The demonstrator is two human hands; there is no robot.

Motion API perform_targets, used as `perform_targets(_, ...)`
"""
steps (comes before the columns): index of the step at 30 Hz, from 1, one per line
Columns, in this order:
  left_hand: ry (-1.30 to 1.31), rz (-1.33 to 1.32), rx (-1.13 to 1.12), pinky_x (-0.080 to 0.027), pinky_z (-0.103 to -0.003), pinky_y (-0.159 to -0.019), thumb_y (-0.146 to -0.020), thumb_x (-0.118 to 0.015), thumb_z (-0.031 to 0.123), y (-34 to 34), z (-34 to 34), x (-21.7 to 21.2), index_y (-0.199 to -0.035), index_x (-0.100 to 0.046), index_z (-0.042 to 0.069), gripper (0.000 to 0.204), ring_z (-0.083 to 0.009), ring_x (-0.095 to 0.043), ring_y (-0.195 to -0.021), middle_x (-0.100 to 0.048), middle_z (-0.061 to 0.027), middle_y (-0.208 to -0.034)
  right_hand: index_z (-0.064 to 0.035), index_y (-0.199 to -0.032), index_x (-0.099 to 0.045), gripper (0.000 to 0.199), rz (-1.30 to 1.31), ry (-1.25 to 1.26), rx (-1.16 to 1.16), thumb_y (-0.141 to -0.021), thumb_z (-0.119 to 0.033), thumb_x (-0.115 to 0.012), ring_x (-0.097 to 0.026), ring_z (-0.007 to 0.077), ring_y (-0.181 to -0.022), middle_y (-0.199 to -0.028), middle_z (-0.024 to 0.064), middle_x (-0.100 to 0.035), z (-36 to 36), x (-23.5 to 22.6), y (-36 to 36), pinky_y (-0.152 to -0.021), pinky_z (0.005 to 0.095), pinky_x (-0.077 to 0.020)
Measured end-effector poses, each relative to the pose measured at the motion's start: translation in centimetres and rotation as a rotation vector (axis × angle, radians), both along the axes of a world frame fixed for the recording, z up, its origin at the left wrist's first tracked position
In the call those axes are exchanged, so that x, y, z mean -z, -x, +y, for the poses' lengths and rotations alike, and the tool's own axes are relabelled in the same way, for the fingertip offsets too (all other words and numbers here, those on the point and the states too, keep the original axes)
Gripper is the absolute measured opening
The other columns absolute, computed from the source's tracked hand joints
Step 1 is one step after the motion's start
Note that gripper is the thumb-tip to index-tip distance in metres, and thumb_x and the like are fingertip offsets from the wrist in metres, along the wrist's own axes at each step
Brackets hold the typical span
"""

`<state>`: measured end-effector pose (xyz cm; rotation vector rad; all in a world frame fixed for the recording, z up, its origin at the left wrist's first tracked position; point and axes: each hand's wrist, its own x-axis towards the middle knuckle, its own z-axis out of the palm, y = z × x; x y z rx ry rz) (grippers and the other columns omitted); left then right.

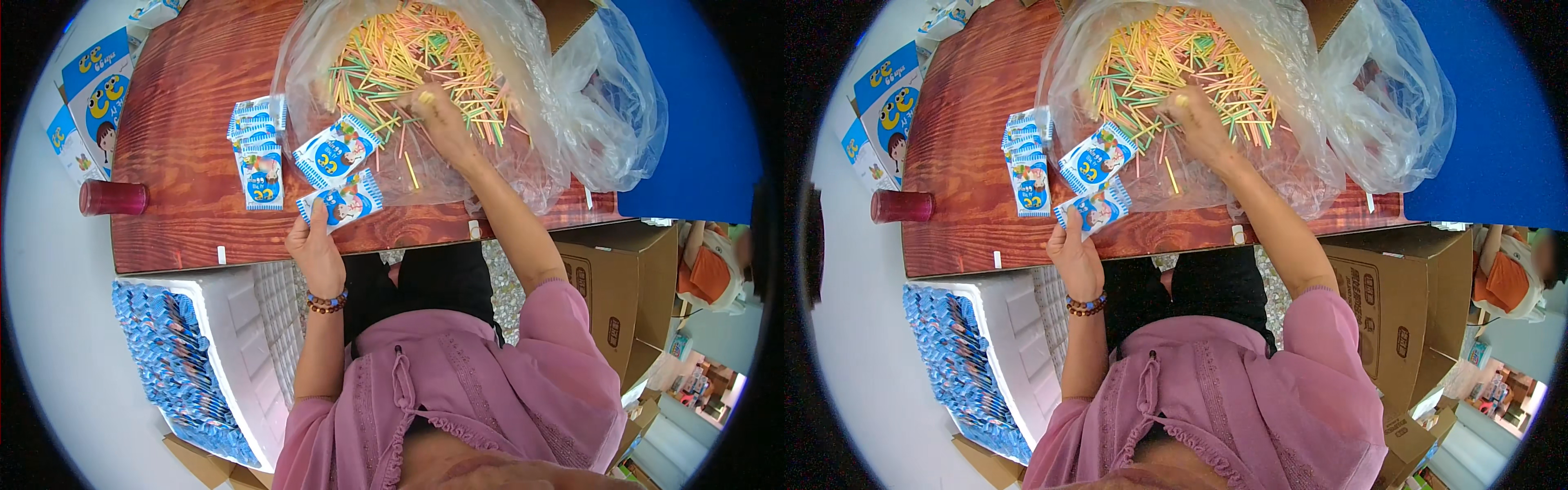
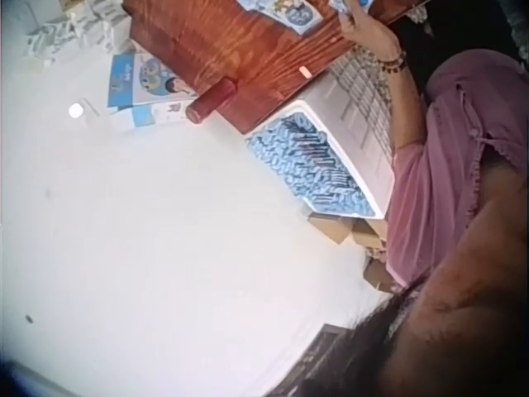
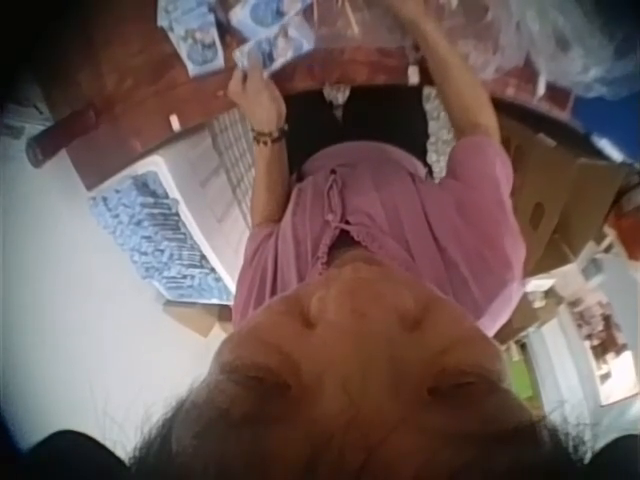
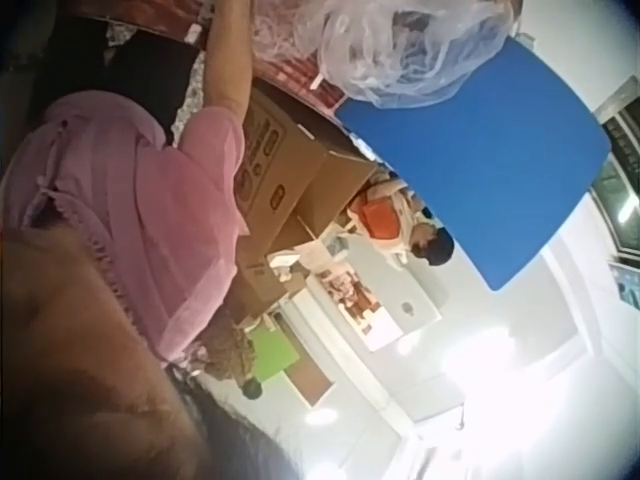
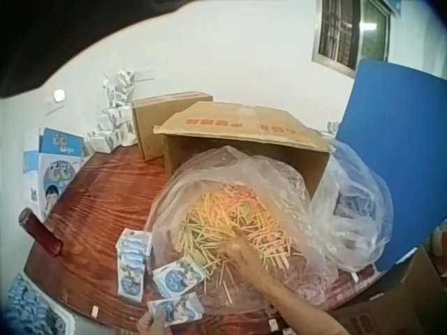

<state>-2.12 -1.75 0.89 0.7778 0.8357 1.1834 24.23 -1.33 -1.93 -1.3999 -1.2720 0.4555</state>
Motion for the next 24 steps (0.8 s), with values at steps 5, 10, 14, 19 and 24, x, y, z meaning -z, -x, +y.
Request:
perform_targets(5, 0.078, -0.135, 0.009, -0.047, -0.023, -0.073, -0.095, -0.057, 0.014, -0.5, 1.0, -1.6, -0.092, -0.065, -0.002, 0.019, -0.0058, -0.059, -0.080, -0.066, -0.0028, -0.090, -0.0034, -0.110, -0.046, 0.013, 0.821, -0.166, -0.042, -0.098, -0.008, -0.043, -0.057, 0.0294, -0.109, -0.104, 0.0133, -0.063, -0.3, -5.3, 2.5, -0.100, 0.0400, -0.0409)
perform_targets(10, 0.078, -0.162, 0.047, -0.045, -0.024, -0.067, -0.096, -0.056, 0.017, -2.2, 2.0, -1.1, -0.092, -0.065, -0.001, 0.020, -0.0060, -0.058, -0.076, -0.066, -0.0030, -0.090, 0.0006, -0.111, -0.046, 0.016, 1.141, -0.432, -0.248, -0.097, -0.008, -0.044, -0.049, 0.0384, -0.120, -0.108, 0.0205, -0.061, -0.6, -8.3, 7.3, -0.110, 0.0480, -0.0319)
perform_targets(14, 0.085, -0.262, 0.084, -0.044, -0.024, -0.063, -0.096, -0.057, 0.020, -2.8, 2.2, -1.8, -0.091, -0.065, 0.001, 0.021, -0.0081, -0.059, -0.075, -0.067, -0.0031, -0.089, -0.0022, -0.111, -0.047, 0.016, 1.196, -0.427, -0.238, -0.097, -0.010, -0.044, -0.048, 0.0388, -0.122, -0.110, 0.0197, -0.061, -0.9, -8.9, 9.9, -0.110, 0.0487, -0.0312)
perform_targets(19, 0.125, -0.318, 0.124, -0.045, -0.025, -0.071, -0.096, -0.056, 0.020, -2.1, 2.5, -0.9, -0.094, -0.065, 0.002, 0.020, -0.0085, -0.060, -0.082, -0.068, -0.0035, -0.094, -0.0059, -0.112, -0.047, 0.016, 1.193, -0.399, -0.358, -0.098, -0.012, -0.044, -0.048, 0.0390, -0.122, -0.111, 0.0187, -0.062, -1.1, -8.8, 10.9, -0.107, 0.0484, -0.0338)
perform_targets(24, 0.129, -0.335, 0.121, -0.046, -0.026, -0.079, -0.096, -0.056, 0.020, -2.2, 2.5, -0.9, -0.096, -0.065, 0.001, 0.021, -0.0093, -0.061, -0.089, -0.068, -0.0050, -0.099, -0.0080, -0.112, -0.047, 0.015, 1.152, -0.363, -0.372, -0.099, -0.014, -0.043, -0.049, 0.0393, -0.121, -0.112, 0.0191, -0.061, -1.0, -8.5, 11.5, -0.105, 0.0478, -0.0357)
